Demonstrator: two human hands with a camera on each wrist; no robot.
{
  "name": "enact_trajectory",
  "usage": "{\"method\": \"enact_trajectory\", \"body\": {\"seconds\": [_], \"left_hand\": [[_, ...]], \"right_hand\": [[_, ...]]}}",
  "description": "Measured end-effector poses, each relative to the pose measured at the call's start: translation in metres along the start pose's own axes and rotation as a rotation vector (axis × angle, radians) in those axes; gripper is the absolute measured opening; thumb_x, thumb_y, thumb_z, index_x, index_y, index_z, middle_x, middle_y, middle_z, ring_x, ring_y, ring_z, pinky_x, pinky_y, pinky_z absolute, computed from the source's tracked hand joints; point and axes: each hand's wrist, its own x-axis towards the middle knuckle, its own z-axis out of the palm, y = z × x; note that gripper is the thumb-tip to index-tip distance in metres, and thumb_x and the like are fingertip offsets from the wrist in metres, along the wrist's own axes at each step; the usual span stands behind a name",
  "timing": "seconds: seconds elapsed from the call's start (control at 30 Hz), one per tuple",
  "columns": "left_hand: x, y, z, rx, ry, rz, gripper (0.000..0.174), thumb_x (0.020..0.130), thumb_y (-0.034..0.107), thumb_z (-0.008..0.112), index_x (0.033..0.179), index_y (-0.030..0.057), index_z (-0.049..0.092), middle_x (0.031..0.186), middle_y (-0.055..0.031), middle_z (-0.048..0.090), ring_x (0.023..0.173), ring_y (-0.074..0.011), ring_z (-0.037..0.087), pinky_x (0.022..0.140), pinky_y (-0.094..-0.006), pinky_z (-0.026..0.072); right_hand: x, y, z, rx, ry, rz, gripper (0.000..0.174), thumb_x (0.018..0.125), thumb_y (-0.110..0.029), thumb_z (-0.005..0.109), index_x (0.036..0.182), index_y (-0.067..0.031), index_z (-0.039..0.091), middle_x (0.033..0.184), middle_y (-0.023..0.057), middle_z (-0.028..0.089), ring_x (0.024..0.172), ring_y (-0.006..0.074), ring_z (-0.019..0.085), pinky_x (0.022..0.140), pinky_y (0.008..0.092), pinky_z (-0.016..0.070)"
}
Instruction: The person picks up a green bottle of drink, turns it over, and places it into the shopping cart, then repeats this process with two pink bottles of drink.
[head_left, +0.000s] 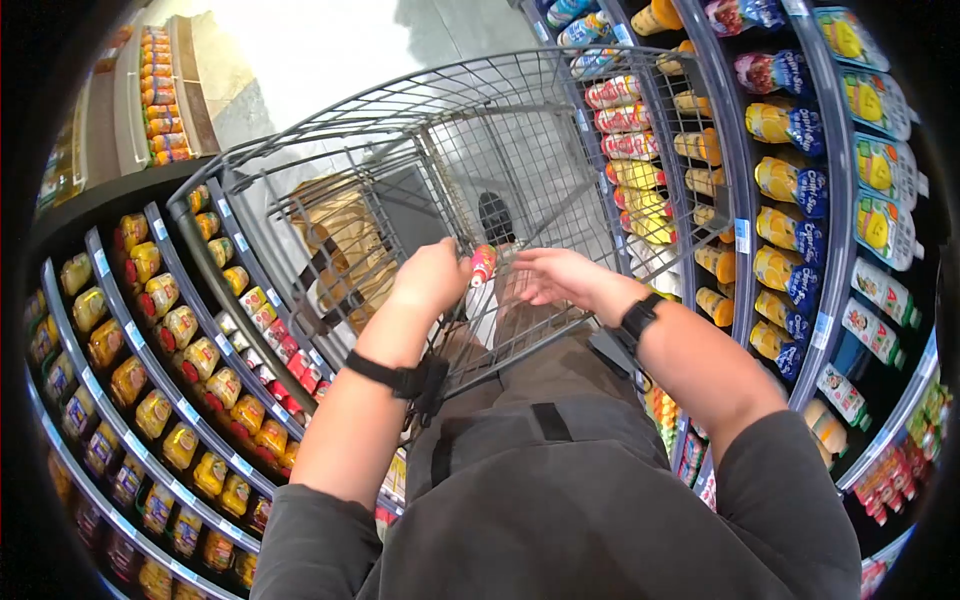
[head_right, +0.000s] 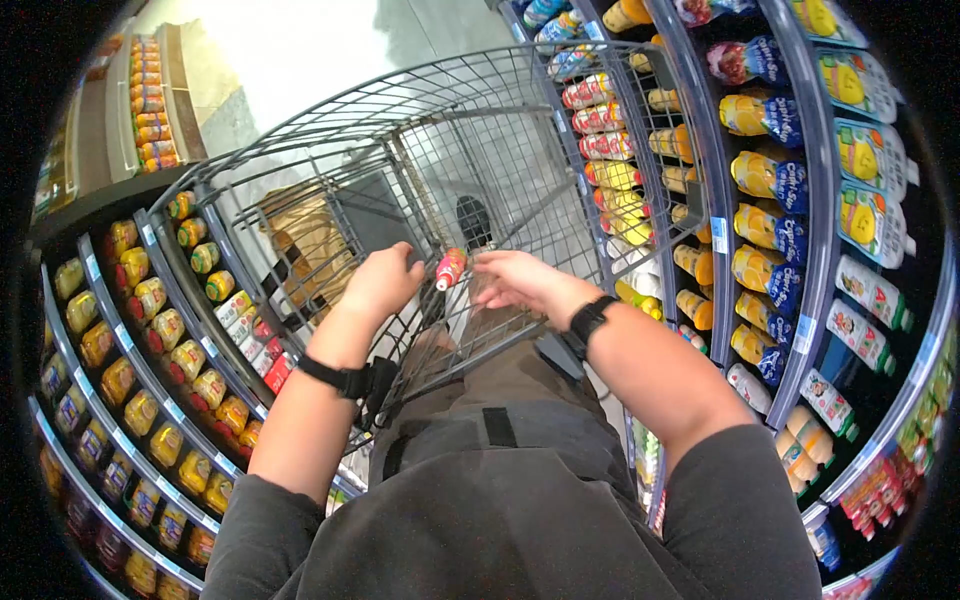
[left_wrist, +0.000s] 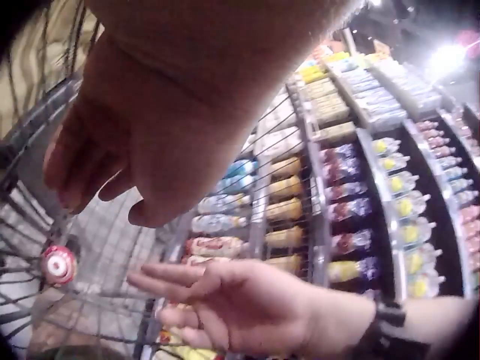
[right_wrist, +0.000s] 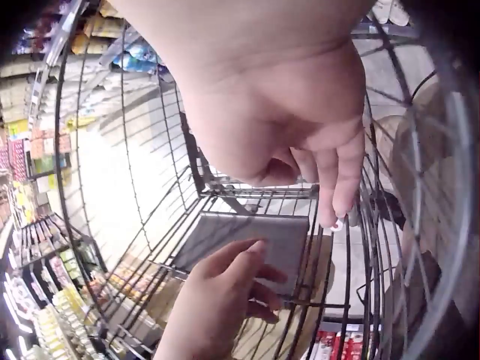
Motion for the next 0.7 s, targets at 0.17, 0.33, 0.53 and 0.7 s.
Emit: {"method": "enact_trajectory", "body": {"seconds": [0.17,0.33,0.53,0.7], "left_hand": [[-0.099,-0.016,-0.08,-0.16,0.251,0.197,0.04,0.099,0.025,0.066,0.13,0.0007,0.065,0.088,-0.0215,0.073,0.083,-0.0364,0.072,0.078,-0.0423,0.0562],[-0.199,-0.052,-0.12,-0.338,0.356,0.268,0.032,0.098,0.019,0.067,0.125,0.0017,0.066,0.078,-0.0135,0.067,0.068,-0.0232,0.065,0.066,-0.036,0.0519],[-0.253,-0.103,-0.112,-0.594,0.405,0.318,0.021,0.105,0.011,0.057,0.122,0.0032,0.065,0.08,-0.0012,0.067,0.059,-0.0053,0.051,0.054,-0.0236,0.0419],[-0.254,-0.098,-0.102,-0.643,0.33,0.348,0.02,0.104,0.013,0.059,0.119,0.0025,0.066,0.08,-0.0031,0.069,0.063,-0.0086,0.058,0.057,-0.0268,0.0464]], "right_hand": [[-0.097,0.006,-0.009,0.088,0.057,-0.227,0.043,0.105,-0.018,0.056,0.144,-0.0032,0.055,0.14,0.0131,0.063,0.092,0.0191,0.07,0.08,0.0315,0.0573],[-0.166,0.056,-0.019,0.199,0.125,-0.491,0.035,0.103,-0.019,0.063,0.135,-0.0049,0.061,0.125,0.009,0.07,0.088,0.0166,0.068,0.079,0.0308,0.056],[-0.227,0.139,-0.007,0.332,0.278,-0.601,0.016,0.104,-0.021,0.065,0.115,-0.0098,0.065,0.099,0.0012,0.068,0.085,0.0133,0.066,0.074,0.0294,0.0532],[-0.248,0.218,0.007,0.475,0.364,-0.648,0.009,0.103,-0.021,0.067,0.105,-0.0126,0.063,0.092,-0.0007,0.067,0.082,0.0115,0.065,0.072,0.0288,0.0519]]}}
